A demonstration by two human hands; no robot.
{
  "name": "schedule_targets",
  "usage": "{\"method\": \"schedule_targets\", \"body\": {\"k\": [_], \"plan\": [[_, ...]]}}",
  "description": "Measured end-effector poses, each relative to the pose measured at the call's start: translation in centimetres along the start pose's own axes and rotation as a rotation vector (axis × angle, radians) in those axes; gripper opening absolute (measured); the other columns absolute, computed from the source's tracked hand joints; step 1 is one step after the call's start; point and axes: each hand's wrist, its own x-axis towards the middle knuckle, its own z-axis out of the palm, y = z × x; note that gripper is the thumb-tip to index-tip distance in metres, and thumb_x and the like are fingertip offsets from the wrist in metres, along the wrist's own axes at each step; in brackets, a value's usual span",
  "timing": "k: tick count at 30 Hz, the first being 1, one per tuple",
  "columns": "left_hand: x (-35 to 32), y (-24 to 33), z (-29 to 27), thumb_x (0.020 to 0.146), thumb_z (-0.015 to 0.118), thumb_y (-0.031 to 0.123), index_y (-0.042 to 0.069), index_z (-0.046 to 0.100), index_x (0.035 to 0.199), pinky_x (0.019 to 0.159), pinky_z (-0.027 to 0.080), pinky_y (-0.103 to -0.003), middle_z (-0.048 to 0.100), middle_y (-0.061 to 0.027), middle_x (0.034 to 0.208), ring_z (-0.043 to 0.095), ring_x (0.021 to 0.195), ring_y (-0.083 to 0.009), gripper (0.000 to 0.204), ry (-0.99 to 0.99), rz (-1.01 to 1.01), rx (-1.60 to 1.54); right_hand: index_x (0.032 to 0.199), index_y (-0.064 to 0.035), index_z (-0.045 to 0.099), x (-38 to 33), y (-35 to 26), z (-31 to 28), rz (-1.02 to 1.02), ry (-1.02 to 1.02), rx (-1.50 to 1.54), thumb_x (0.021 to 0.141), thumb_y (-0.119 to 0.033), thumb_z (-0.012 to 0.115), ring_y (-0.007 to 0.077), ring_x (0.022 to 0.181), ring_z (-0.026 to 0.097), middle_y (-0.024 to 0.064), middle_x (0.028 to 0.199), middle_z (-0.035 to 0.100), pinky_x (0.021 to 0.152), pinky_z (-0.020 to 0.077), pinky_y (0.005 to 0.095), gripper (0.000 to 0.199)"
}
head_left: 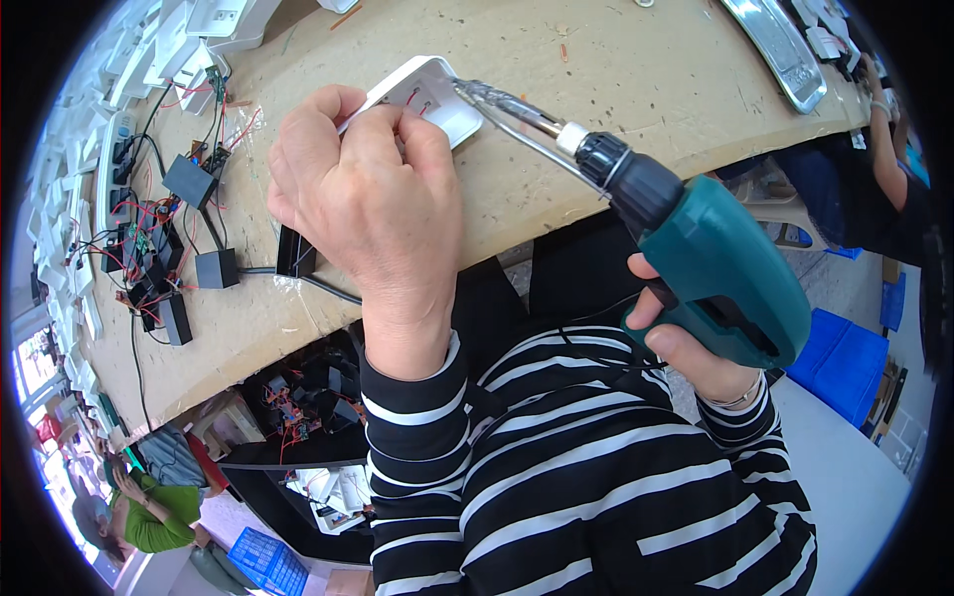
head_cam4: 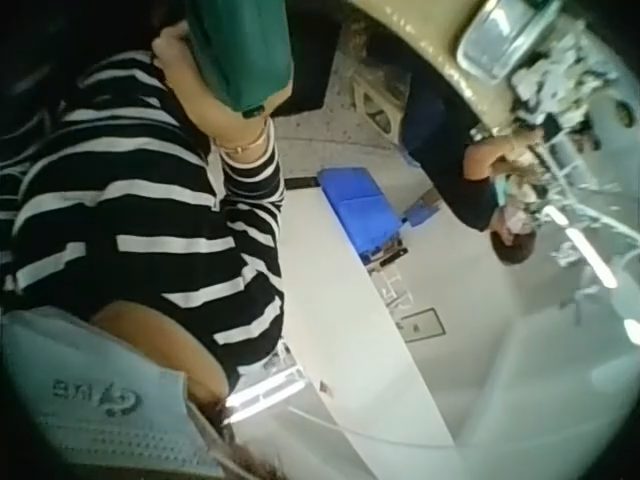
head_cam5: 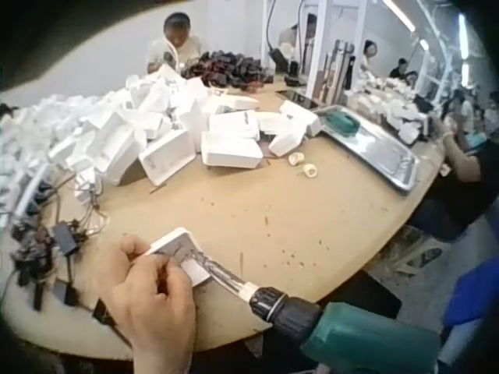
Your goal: Soldering electronic components into white plastic housings using a handheld soldering gun at a manual workstation.
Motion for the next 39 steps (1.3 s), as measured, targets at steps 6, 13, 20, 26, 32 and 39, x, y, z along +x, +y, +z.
{"method": "schedule_targets", "body": {"k": [6, 13, 20, 26, 32, 39], "plan": [[-0.1, -0.1, -1.1, 0.07, 0.064, 0.01, 0.003, 0.068, 0.075, 0.081, 0.034, -0.037, 0.058, -0.0068, 0.094, 0.054, 0.09, -0.0229, 0.009, -0.038, 0.043, -0.031, 0.13, 0.0037, 0.04, 0.1, 0.0, -0.1, -0.001, 0.154, 0.149, 0.076, -0.002, 0.067, 0.0183, 0.078, 0.063, 0.0223, 0.113, 0.057, 0.068, 0.0531, 0.028, 0.061], [0.2, 0.1, -1.4, 0.07, 0.063, 0.012, 0.003, 0.068, 0.077, 0.084, 0.033, -0.038, 0.057, -0.0074, 0.097, 0.053, 0.094, -0.0235, 0.013, -0.09, -0.024, 0.042, 0.127, 0.0039, 0.043, 0.0, -0.3, 0.0, -0.001, 0.266, 0.215, 0.074, -0.003, 0.069, 0.0191, 0.075, 0.064, 0.0226, 0.109, 0.059, 0.066, 0.0539, 0.0281, 0.06], [0.1, 0.4, -0.9, 0.069, 0.061, 0.011, 0.004, 0.068, 0.074, 0.084, 0.034, -0.039, 0.055, -0.005, 0.095, 0.051, 0.094, -0.0241, 0.011, -0.111, -0.045, 0.059, 0.127, 0.0045, 0.043, -0.3, -0.2, -0.1, 0.041, 0.287, 0.231, 0.074, -0.004, 0.069, 0.0191, 0.075, 0.064, 0.0226, 0.108, 0.059, 0.066, 0.0538, 0.0281, 0.059], [-0.1, 0.3, -0.2, 0.068, 0.061, 0.01, 0.003, 0.067, 0.072, 0.081, 0.036, -0.039, 0.055, -0.0054, 0.096, 0.05, 0.092, -0.0254, 0.01, -0.105, -0.023, 0.086, 0.127, 0.0049, 0.042, 0.1, 0.1, -0.2, 0.04, 0.269, 0.201, 0.074, -0.003, 0.068, 0.0189, 0.075, 0.064, 0.0225, 0.109, 0.059, 0.066, 0.0535, 0.0283, 0.06], [0.6, -0.8, -2.3, 0.066, 0.067, 0.01, 0.001, 0.065, 0.083, 0.086, 0.035, -0.041, 0.054, -0.0148, 0.106, 0.049, 0.101, -0.0282, 0.02, -0.091, 0.046, -0.096, 0.129, 0.0039, 0.04, 0.2, 0.4, -0.8, -0.124, 0.235, 0.282, 0.076, 0.005, 0.064, 0.0201, 0.081, 0.063, 0.0231, 0.114, 0.056, 0.07, 0.054, 0.0282, 0.058], [0.2, -1.3, -3.9, 0.064, 0.077, 0.02, 0.002, 0.046, 0.119, 0.081, 0.039, -0.041, 0.05, -0.0202, 0.112, 0.053, 0.096, -0.0317, 0.066, -0.302, 0.105, -0.016, 0.127, 0.0049, 0.041, 0.0, -0.7, -0.2, -0.037, 0.358, 0.184, 0.073, -0.005, 0.065, 0.019, 0.074, 0.062, 0.0226, 0.111, 0.057, 0.065, 0.0521, 0.028, 0.059]]}}
